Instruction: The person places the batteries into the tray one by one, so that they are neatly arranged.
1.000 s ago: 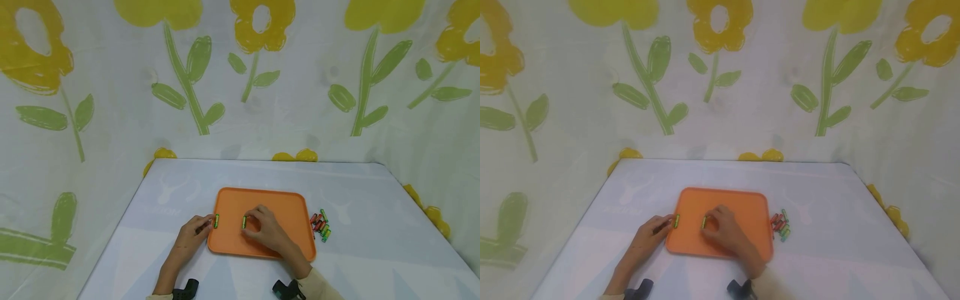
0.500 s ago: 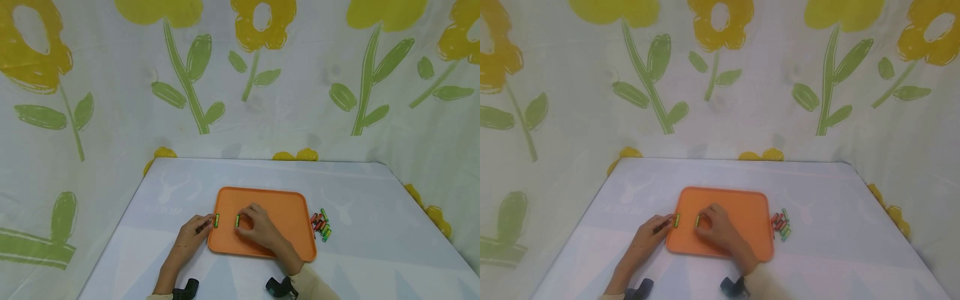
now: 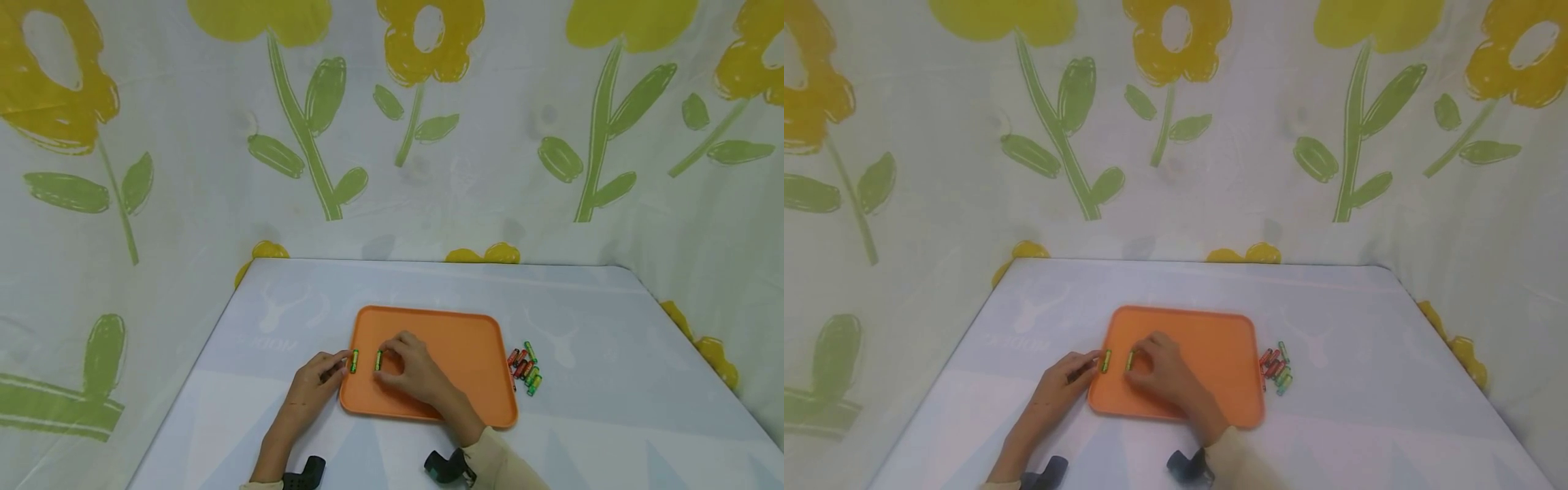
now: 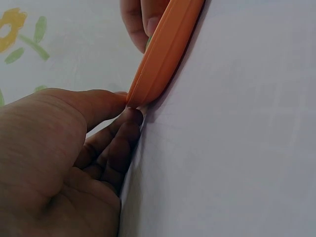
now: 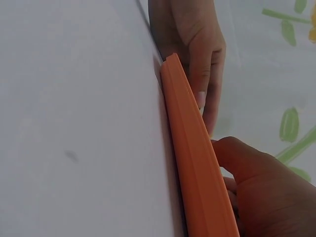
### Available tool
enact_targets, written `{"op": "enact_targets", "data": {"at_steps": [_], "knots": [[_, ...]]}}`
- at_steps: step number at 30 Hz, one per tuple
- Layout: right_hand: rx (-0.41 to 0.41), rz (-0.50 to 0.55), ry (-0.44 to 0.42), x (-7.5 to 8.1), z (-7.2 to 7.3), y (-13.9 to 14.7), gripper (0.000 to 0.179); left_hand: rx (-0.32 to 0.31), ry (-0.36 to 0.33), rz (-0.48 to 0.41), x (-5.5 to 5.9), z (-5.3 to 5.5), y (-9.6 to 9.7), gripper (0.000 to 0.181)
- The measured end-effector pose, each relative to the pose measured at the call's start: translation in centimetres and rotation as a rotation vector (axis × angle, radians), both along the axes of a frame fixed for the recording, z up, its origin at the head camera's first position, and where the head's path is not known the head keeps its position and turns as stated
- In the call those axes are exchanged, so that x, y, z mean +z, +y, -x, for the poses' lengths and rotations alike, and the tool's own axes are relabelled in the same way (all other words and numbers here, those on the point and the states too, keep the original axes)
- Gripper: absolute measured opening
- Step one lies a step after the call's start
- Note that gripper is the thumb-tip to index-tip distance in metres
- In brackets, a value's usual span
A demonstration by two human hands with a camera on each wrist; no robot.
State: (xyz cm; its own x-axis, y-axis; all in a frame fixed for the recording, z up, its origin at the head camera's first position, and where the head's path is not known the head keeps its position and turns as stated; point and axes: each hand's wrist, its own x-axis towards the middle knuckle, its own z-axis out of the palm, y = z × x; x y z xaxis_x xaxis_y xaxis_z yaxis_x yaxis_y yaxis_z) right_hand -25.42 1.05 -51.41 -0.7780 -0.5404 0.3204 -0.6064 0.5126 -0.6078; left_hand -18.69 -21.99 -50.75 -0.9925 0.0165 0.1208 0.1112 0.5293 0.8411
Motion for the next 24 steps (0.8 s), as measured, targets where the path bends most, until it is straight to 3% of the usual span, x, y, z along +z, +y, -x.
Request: {"op": "enact_targets", "data": {"at_steps": [24], "knots": [[0.012, -0.04, -0.022, 0.3, 0.3, -2.1, 0.036, 0.027, -0.052, 0.018, 0.4, -0.1, 0.1, 0.037]]}}
